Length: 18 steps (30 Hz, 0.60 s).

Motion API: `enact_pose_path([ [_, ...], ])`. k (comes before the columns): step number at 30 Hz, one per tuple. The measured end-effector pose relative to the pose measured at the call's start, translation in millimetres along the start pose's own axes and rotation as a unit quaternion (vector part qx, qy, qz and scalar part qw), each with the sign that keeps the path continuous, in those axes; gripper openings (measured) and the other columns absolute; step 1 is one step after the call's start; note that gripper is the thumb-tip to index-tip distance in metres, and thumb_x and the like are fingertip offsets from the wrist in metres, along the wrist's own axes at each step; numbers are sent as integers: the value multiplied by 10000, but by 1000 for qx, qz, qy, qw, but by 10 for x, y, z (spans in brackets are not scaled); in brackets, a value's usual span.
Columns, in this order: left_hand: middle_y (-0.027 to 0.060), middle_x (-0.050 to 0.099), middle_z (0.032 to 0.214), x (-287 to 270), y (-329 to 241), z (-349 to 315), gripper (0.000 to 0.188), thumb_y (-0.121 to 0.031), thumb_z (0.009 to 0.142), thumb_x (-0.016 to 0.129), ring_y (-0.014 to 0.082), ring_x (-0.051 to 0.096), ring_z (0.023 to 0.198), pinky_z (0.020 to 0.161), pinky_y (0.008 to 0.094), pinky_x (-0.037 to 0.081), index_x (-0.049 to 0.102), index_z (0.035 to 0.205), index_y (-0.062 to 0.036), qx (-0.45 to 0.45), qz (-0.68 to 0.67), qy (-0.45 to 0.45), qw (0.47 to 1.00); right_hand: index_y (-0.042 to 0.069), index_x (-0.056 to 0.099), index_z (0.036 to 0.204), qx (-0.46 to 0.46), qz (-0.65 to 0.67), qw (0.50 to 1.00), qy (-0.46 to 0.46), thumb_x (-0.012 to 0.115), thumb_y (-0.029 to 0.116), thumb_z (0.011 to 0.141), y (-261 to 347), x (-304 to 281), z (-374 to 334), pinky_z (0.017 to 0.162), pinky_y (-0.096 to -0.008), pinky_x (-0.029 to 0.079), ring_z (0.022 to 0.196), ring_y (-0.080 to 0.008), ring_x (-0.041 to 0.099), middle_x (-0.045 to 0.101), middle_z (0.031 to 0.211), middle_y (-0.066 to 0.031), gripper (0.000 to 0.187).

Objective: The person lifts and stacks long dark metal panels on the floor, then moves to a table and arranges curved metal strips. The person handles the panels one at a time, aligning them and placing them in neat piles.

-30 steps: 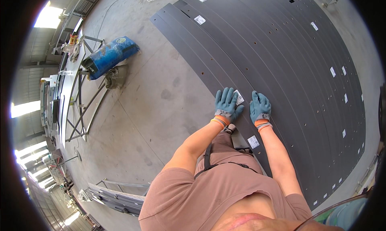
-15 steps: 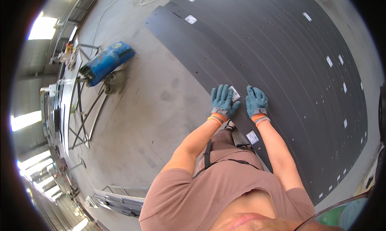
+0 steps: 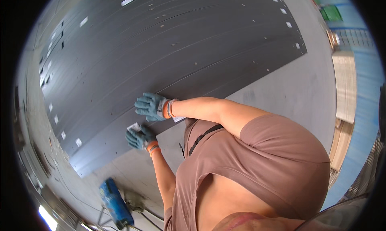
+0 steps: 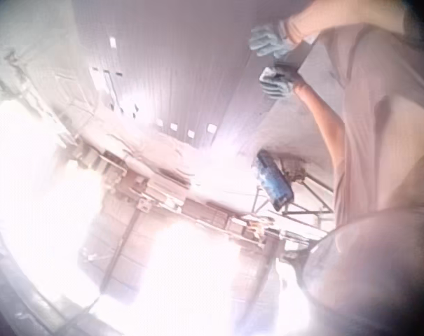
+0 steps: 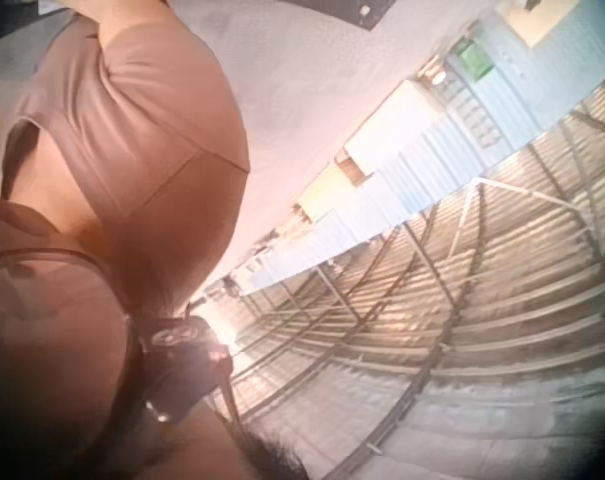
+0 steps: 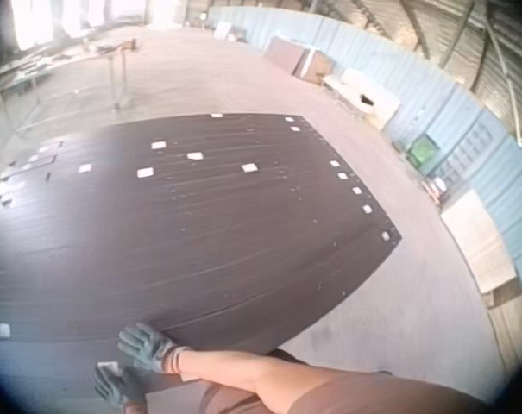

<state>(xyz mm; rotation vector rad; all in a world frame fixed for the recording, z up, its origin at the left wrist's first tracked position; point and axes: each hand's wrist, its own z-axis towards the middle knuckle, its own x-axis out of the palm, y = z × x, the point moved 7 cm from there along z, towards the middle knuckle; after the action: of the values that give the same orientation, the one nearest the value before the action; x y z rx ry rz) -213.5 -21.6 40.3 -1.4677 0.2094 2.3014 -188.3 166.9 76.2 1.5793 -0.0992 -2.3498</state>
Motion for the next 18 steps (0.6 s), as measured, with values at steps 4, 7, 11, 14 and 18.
enact_pose_path([
  [4,234,564,1429,-46,-29,23,595,-453,973,641,422,511,1325,1105,562,389,584,1369,-12,17,-24,16,999,170,607,1427,44,-2,999,29,723,545,825,-299,-252,-535,1202,-543,299,1448,-298,434,504,1548,-104,719],
  [7,254,511,1497,14,-163,106,562,-396,975,658,440,485,1368,1133,566,377,570,1397,-35,42,-14,28,999,165,582,1457,87,-16,994,72,696,586,835,-504,-421,-824,1227,-547,252,1486,-292,391,471,1582,-101,760],
  [11,251,502,1510,21,-1377,325,605,-336,910,736,467,471,1384,1125,574,387,556,1420,-66,160,-103,64,980,156,566,1470,142,-29,987,77,683,626,825,-1018,-791,-1421,1236,-548,236,1474,-314,410,489,1562,-118,806],
  [14,254,504,1507,-137,-2362,294,603,-325,904,736,465,472,1388,1128,576,385,555,1421,-71,258,-197,79,943,158,540,1491,192,-51,978,66,664,636,836,-1433,-1067,-1928,1243,-545,229,1478,-325,401,474,1570,-129,820],
  [18,272,508,1489,-200,-3200,37,619,-343,907,722,490,477,1372,1129,584,384,551,1419,-39,341,-222,118,906,159,512,1512,276,-56,958,61,672,585,859,-1899,-1528,-2675,1249,-538,222,1496,-336,365,438,1593,-140,796],
])
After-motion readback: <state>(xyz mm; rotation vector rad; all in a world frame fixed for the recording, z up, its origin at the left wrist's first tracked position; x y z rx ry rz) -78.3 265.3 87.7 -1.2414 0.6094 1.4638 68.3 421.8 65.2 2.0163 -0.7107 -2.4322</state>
